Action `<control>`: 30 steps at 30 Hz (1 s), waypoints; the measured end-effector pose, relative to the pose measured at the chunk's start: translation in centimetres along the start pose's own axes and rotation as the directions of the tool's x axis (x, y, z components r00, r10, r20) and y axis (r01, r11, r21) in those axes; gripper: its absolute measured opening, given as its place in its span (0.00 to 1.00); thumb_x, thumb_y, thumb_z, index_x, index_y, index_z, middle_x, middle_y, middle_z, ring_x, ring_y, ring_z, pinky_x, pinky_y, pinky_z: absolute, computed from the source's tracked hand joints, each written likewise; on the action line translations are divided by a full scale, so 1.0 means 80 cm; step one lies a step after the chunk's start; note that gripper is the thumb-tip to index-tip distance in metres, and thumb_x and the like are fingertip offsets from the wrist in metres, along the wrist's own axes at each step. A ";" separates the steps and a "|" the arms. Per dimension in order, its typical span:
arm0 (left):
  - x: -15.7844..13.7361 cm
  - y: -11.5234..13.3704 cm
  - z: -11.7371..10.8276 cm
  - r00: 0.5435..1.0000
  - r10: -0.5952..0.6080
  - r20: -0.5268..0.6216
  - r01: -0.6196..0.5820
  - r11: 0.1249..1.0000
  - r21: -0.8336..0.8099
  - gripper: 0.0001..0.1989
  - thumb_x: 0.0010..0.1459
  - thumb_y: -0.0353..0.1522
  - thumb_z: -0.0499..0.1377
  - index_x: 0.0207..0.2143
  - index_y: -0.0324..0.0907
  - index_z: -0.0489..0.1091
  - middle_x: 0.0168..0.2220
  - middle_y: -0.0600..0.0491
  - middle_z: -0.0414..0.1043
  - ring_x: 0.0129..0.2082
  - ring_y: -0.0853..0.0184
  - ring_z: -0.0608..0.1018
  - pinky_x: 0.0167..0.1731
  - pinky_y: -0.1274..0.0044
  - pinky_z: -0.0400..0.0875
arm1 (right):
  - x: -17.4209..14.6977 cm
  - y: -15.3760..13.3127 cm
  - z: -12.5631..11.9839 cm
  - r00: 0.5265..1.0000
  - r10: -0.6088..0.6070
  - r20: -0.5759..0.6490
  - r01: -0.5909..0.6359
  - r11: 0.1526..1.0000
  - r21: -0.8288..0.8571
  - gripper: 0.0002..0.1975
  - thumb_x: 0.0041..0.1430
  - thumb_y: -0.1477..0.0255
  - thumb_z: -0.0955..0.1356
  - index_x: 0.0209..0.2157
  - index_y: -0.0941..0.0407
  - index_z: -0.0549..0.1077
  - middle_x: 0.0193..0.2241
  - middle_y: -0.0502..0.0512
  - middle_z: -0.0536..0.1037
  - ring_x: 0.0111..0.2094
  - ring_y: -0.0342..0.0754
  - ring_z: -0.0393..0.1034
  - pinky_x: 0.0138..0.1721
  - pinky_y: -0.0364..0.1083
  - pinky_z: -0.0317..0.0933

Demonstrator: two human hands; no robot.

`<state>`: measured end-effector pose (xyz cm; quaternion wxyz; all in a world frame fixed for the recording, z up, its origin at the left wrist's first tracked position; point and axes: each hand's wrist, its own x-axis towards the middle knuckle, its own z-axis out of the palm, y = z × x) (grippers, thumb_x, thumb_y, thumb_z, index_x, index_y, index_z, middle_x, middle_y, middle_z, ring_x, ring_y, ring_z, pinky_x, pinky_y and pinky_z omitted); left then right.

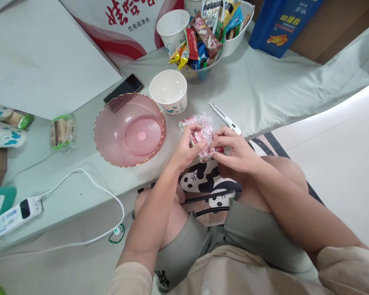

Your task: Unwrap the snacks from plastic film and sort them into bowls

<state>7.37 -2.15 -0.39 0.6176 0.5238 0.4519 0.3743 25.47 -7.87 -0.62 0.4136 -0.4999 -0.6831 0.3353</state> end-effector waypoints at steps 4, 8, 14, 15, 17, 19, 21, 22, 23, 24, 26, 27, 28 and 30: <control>-0.006 0.002 -0.016 0.966 0.039 0.256 -0.110 0.956 0.272 0.31 0.41 0.37 0.72 0.49 0.46 0.67 0.53 0.49 0.69 0.55 0.57 0.71 0.57 0.70 0.65 | 0.004 0.003 0.011 0.996 0.090 0.014 -0.089 0.995 -0.039 0.06 0.56 0.70 0.69 0.26 0.54 0.76 0.34 0.54 0.73 0.35 0.48 0.69 0.40 0.50 0.65; -0.009 0.002 -0.019 0.968 0.066 0.244 -0.168 0.889 0.427 0.32 0.42 0.32 0.70 0.51 0.45 0.65 0.54 0.48 0.68 0.55 0.57 0.72 0.58 0.69 0.64 | 0.009 0.000 0.020 0.984 0.171 -0.048 -0.173 0.983 -0.060 0.06 0.57 0.68 0.69 0.28 0.53 0.76 0.32 0.54 0.74 0.33 0.48 0.70 0.38 0.50 0.64; -0.002 -0.001 -0.018 0.955 0.158 0.251 -0.249 0.889 0.385 0.16 0.51 0.32 0.65 0.44 0.45 0.70 0.47 0.51 0.74 0.48 0.61 0.75 0.53 0.72 0.66 | 0.016 0.004 -0.010 0.931 0.220 -0.292 -0.287 0.934 -0.211 0.08 0.56 0.64 0.69 0.36 0.52 0.72 0.35 0.55 0.77 0.35 0.52 0.71 0.40 0.53 0.65; -0.001 -0.002 -0.018 0.954 0.171 0.246 -0.259 0.884 0.388 0.15 0.52 0.32 0.64 0.43 0.45 0.70 0.46 0.51 0.75 0.47 0.62 0.75 0.53 0.72 0.66 | 0.017 0.011 -0.017 0.906 0.208 -0.368 -0.319 0.907 -0.274 0.10 0.56 0.64 0.68 0.39 0.52 0.72 0.38 0.57 0.77 0.37 0.53 0.71 0.42 0.54 0.65; -0.001 -0.003 -0.017 0.956 0.198 0.219 -0.274 0.870 0.409 0.14 0.52 0.32 0.65 0.43 0.46 0.71 0.44 0.52 0.76 0.43 0.63 0.75 0.50 0.72 0.66 | 0.021 0.026 -0.025 0.876 0.199 -0.438 -0.386 0.834 -0.393 0.15 0.54 0.64 0.69 0.44 0.53 0.73 0.42 0.62 0.77 0.42 0.58 0.71 0.45 0.58 0.64; -0.001 -0.006 -0.016 0.960 0.218 0.178 -0.275 0.860 0.429 0.15 0.53 0.33 0.65 0.44 0.47 0.71 0.42 0.53 0.76 0.38 0.65 0.75 0.46 0.73 0.67 | 0.026 0.038 -0.027 0.878 0.252 -0.408 -0.441 0.757 -0.482 0.17 0.54 0.63 0.69 0.44 0.54 0.73 0.40 0.63 0.76 0.42 0.61 0.70 0.45 0.60 0.64; -0.002 -0.010 -0.015 0.965 0.233 0.117 -0.261 0.861 0.437 0.20 0.52 0.34 0.67 0.48 0.48 0.70 0.40 0.54 0.74 0.33 0.67 0.73 0.41 0.74 0.67 | 0.030 0.043 -0.026 0.874 0.319 -0.367 -0.478 0.703 -0.527 0.13 0.56 0.63 0.66 0.40 0.54 0.74 0.37 0.63 0.75 0.41 0.62 0.70 0.42 0.59 0.63; -0.002 -0.012 -0.015 0.969 0.232 0.086 -0.246 0.867 0.434 0.24 0.51 0.34 0.68 0.51 0.49 0.68 0.38 0.55 0.74 0.30 0.67 0.71 0.38 0.75 0.67 | 0.032 0.042 -0.025 0.863 0.341 -0.373 -0.499 0.691 -0.522 0.11 0.56 0.64 0.65 0.37 0.54 0.73 0.36 0.63 0.75 0.40 0.62 0.70 0.41 0.59 0.63; -0.001 -0.014 -0.015 0.972 0.230 0.058 -0.232 0.872 0.430 0.28 0.51 0.35 0.69 0.54 0.49 0.66 0.36 0.56 0.73 0.29 0.68 0.70 0.36 0.75 0.66 | 0.034 0.038 -0.024 0.847 0.353 -0.397 -0.522 0.697 -0.493 0.08 0.56 0.65 0.64 0.35 0.53 0.72 0.35 0.62 0.75 0.39 0.61 0.70 0.40 0.57 0.63; 0.000 -0.015 -0.015 0.973 0.227 0.038 -0.221 0.875 0.431 0.31 0.50 0.35 0.69 0.56 0.49 0.64 0.35 0.56 0.72 0.28 0.68 0.70 0.35 0.75 0.66 | 0.034 0.033 -0.024 0.828 0.364 -0.427 -0.540 0.722 -0.433 0.07 0.55 0.66 0.64 0.33 0.53 0.71 0.34 0.60 0.75 0.37 0.59 0.70 0.39 0.56 0.62; 0.003 -0.016 -0.016 0.973 0.228 0.026 -0.215 0.866 0.452 0.32 0.51 0.36 0.69 0.57 0.49 0.63 0.36 0.55 0.72 0.29 0.67 0.71 0.36 0.75 0.66 | 0.033 0.022 -0.024 0.796 0.416 -0.439 -0.542 0.813 -0.214 0.04 0.54 0.68 0.63 0.31 0.51 0.68 0.27 0.54 0.73 0.31 0.54 0.67 0.34 0.52 0.60; 0.005 -0.015 -0.016 0.972 0.234 0.021 -0.216 0.856 0.469 0.31 0.51 0.37 0.68 0.56 0.48 0.64 0.39 0.54 0.73 0.31 0.66 0.72 0.37 0.74 0.67 | 0.031 0.017 -0.024 0.791 0.458 -0.406 -0.524 0.849 -0.064 0.04 0.55 0.67 0.63 0.32 0.51 0.67 0.23 0.51 0.70 0.27 0.51 0.64 0.31 0.50 0.58; 0.007 -0.015 -0.016 0.971 0.240 0.012 -0.215 0.844 0.491 0.29 0.52 0.37 0.68 0.56 0.48 0.64 0.42 0.52 0.73 0.33 0.66 0.73 0.38 0.74 0.67 | 0.029 0.013 -0.023 0.794 0.494 -0.353 -0.499 0.863 0.085 0.06 0.57 0.66 0.61 0.33 0.51 0.68 0.20 0.48 0.66 0.24 0.49 0.61 0.28 0.48 0.56; 0.012 -0.014 -0.015 0.970 0.241 -0.015 -0.196 0.822 0.535 0.27 0.53 0.37 0.66 0.55 0.47 0.65 0.44 0.52 0.73 0.35 0.66 0.74 0.39 0.73 0.68 | 0.023 0.008 -0.019 0.805 0.531 -0.264 -0.463 0.841 0.280 0.11 0.61 0.62 0.60 0.35 0.52 0.69 0.18 0.44 0.61 0.20 0.45 0.56 0.24 0.45 0.51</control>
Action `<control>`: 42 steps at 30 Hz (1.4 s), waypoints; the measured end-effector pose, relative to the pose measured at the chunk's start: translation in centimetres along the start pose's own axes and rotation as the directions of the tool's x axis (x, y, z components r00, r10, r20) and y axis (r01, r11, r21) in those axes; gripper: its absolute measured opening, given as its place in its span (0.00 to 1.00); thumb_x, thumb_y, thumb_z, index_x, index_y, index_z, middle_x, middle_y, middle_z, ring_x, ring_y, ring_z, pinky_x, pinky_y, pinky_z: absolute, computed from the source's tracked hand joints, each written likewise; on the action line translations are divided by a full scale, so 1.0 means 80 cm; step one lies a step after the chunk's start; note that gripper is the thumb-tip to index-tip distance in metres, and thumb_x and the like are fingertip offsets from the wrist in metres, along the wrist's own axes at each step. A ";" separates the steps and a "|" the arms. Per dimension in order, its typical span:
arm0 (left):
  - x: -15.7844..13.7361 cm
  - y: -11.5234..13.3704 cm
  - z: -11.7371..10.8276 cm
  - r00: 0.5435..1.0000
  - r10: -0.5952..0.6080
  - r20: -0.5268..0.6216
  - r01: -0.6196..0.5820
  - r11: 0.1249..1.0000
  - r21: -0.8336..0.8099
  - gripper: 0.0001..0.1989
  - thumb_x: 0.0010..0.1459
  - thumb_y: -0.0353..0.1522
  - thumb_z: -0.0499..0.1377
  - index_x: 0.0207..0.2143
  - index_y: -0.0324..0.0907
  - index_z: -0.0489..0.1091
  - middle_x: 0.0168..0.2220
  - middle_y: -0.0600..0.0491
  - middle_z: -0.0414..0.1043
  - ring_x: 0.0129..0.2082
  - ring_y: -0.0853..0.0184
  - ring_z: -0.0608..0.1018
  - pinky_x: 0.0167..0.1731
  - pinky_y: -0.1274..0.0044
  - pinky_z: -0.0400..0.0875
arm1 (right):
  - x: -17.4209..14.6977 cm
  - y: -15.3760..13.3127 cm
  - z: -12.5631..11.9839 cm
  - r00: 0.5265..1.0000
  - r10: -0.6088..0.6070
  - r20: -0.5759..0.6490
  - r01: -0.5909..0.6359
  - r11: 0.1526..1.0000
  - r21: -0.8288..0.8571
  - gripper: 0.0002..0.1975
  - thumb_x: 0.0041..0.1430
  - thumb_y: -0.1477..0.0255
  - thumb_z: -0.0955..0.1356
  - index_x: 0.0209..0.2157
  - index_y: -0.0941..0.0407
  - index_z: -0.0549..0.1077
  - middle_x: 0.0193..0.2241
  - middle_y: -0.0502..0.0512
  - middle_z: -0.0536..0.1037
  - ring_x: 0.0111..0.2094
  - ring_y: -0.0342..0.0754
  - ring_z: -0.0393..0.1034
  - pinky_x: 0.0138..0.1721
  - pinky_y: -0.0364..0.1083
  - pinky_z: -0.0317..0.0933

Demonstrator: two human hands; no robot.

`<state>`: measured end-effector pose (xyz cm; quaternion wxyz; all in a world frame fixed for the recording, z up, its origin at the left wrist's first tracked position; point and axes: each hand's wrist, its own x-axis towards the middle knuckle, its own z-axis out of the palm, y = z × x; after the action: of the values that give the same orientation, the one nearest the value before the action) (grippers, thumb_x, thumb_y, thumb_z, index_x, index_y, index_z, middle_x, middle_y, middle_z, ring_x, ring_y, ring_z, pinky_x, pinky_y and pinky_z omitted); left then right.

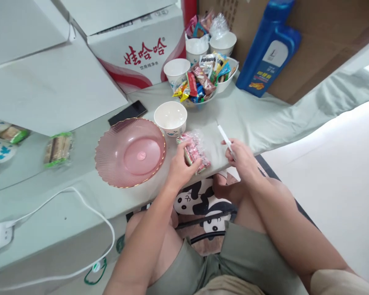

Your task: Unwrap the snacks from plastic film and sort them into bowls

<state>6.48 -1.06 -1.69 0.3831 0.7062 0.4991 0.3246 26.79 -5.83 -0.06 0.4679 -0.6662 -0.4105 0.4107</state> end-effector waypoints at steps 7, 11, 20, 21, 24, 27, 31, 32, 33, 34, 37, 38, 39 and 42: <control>0.008 0.003 0.005 0.999 -0.012 0.036 0.009 0.998 0.067 0.18 0.54 0.37 0.62 0.46 0.46 0.63 0.32 0.59 0.69 0.25 0.72 0.68 0.30 0.78 0.65 | -0.013 0.005 0.015 0.982 -0.020 0.189 0.038 0.995 -0.087 0.12 0.61 0.63 0.65 0.44 0.52 0.67 0.23 0.44 0.72 0.21 0.43 0.64 0.26 0.44 0.56; 0.006 -0.001 0.009 0.999 0.035 0.025 -0.036 0.998 0.042 0.18 0.54 0.35 0.63 0.45 0.46 0.62 0.33 0.59 0.68 0.25 0.72 0.68 0.30 0.78 0.64 | -0.003 0.006 0.033 0.974 -0.076 0.213 0.076 0.997 0.005 0.17 0.64 0.60 0.62 0.51 0.51 0.66 0.22 0.43 0.70 0.22 0.43 0.62 0.25 0.43 0.56; 0.013 -0.015 0.020 0.990 0.105 -0.096 -0.117 0.984 -0.134 0.18 0.56 0.31 0.62 0.47 0.46 0.59 0.36 0.57 0.64 0.27 0.74 0.67 0.30 0.79 0.66 | -0.020 -0.014 0.017 0.961 -0.022 0.274 0.095 0.963 -0.253 0.17 0.64 0.61 0.62 0.52 0.51 0.69 0.22 0.44 0.71 0.18 0.42 0.59 0.25 0.44 0.55; 0.014 -0.014 0.023 0.988 0.104 -0.115 -0.120 0.982 -0.144 0.18 0.56 0.30 0.62 0.47 0.46 0.59 0.36 0.57 0.64 0.27 0.74 0.66 0.30 0.79 0.66 | -0.024 -0.014 0.011 0.963 -0.029 0.268 0.115 0.943 -0.312 0.17 0.64 0.61 0.62 0.52 0.51 0.69 0.21 0.44 0.70 0.19 0.43 0.59 0.26 0.44 0.55; 0.017 -0.010 0.032 0.986 0.077 -0.145 -0.106 0.973 -0.206 0.19 0.56 0.29 0.63 0.46 0.47 0.58 0.35 0.58 0.62 0.27 0.75 0.66 0.29 0.80 0.65 | -0.037 -0.009 -0.012 0.963 -0.037 0.266 0.155 0.884 -0.442 0.18 0.64 0.62 0.62 0.52 0.52 0.71 0.19 0.44 0.70 0.19 0.44 0.59 0.27 0.45 0.55; 0.021 -0.008 0.039 0.988 0.014 -0.155 -0.052 0.968 -0.245 0.19 0.57 0.30 0.63 0.46 0.47 0.58 0.33 0.59 0.61 0.26 0.74 0.67 0.29 0.79 0.66 | -0.045 -0.001 -0.040 0.962 -0.028 0.273 0.158 0.870 -0.467 0.17 0.64 0.63 0.62 0.51 0.52 0.71 0.21 0.45 0.74 0.20 0.45 0.62 0.27 0.45 0.56; 0.021 -0.003 0.036 0.989 -0.105 -0.102 0.083 0.976 -0.200 0.21 0.60 0.36 0.63 0.51 0.46 0.58 0.34 0.57 0.66 0.26 0.72 0.72 0.30 0.77 0.69 | -0.036 0.000 -0.069 0.997 -0.072 0.017 0.071 0.855 -0.513 0.19 0.62 0.62 0.63 0.51 0.54 0.70 0.27 0.50 0.77 0.23 0.47 0.65 0.30 0.47 0.58; 0.019 0.000 0.034 0.990 -0.120 -0.078 0.105 0.980 -0.168 0.22 0.61 0.38 0.62 0.53 0.46 0.57 0.34 0.56 0.68 0.27 0.71 0.74 0.31 0.76 0.70 | -0.030 -0.002 -0.072 0.996 -0.078 -0.046 0.040 0.834 -0.550 0.18 0.61 0.62 0.64 0.50 0.54 0.71 0.29 0.52 0.78 0.25 0.48 0.67 0.31 0.47 0.59; 0.016 0.004 0.030 0.990 -0.128 -0.059 0.120 0.985 -0.124 0.24 0.61 0.40 0.62 0.56 0.47 0.57 0.34 0.56 0.70 0.27 0.70 0.75 0.32 0.75 0.71 | -0.022 -0.004 -0.073 0.994 -0.083 -0.078 0.020 0.802 -0.596 0.17 0.61 0.63 0.64 0.48 0.54 0.71 0.31 0.54 0.79 0.27 0.49 0.68 0.32 0.48 0.59; 0.013 0.008 0.026 0.989 -0.136 -0.051 0.132 0.989 -0.067 0.26 0.62 0.42 0.61 0.58 0.47 0.56 0.33 0.55 0.71 0.27 0.68 0.77 0.32 0.74 0.71 | -0.013 -0.007 -0.072 0.993 -0.087 -0.076 0.017 0.762 -0.647 0.15 0.61 0.63 0.64 0.47 0.54 0.72 0.34 0.55 0.79 0.30 0.51 0.70 0.34 0.49 0.59; 0.004 0.023 0.012 0.980 -0.187 -0.068 0.195 0.968 0.159 0.30 0.61 0.45 0.60 0.62 0.47 0.58 0.26 0.57 0.71 0.27 0.62 0.78 0.34 0.71 0.70 | 0.016 -0.013 -0.064 0.993 -0.112 0.021 0.086 0.617 -0.782 0.15 0.63 0.65 0.62 0.47 0.53 0.73 0.43 0.59 0.80 0.39 0.57 0.72 0.34 0.50 0.57; 0.001 0.028 0.007 0.975 -0.208 -0.083 0.222 0.947 0.233 0.28 0.61 0.46 0.60 0.61 0.47 0.61 0.23 0.57 0.70 0.27 0.60 0.78 0.34 0.70 0.69 | 0.025 -0.013 -0.060 0.992 -0.121 0.043 0.105 0.571 -0.814 0.15 0.63 0.66 0.62 0.48 0.52 0.73 0.46 0.60 0.80 0.41 0.58 0.72 0.34 0.50 0.56; -0.001 0.032 0.002 0.970 -0.224 -0.099 0.243 0.923 0.298 0.26 0.61 0.46 0.59 0.58 0.46 0.64 0.21 0.57 0.68 0.27 0.59 0.78 0.34 0.70 0.68 | 0.034 -0.012 -0.056 0.990 -0.129 0.057 0.117 0.532 -0.839 0.15 0.64 0.67 0.61 0.49 0.52 0.73 0.48 0.61 0.79 0.43 0.59 0.72 0.34 0.50 0.56; -0.005 0.037 -0.007 0.963 -0.221 -0.152 0.265 0.880 0.393 0.19 0.61 0.46 0.58 0.49 0.46 0.70 0.19 0.58 0.66 0.28 0.59 0.77 0.33 0.72 0.65 | 0.053 -0.005 -0.046 0.984 -0.173 0.038 0.114 0.454 -0.884 0.17 0.64 0.69 0.60 0.50 0.54 0.74 0.49 0.64 0.78 0.47 0.62 0.70 0.40 0.53 0.57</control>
<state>7.23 -1.93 1.13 0.2378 0.6849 0.6597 0.1979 31.56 -2.88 0.45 0.1015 -0.7863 -0.6042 0.0801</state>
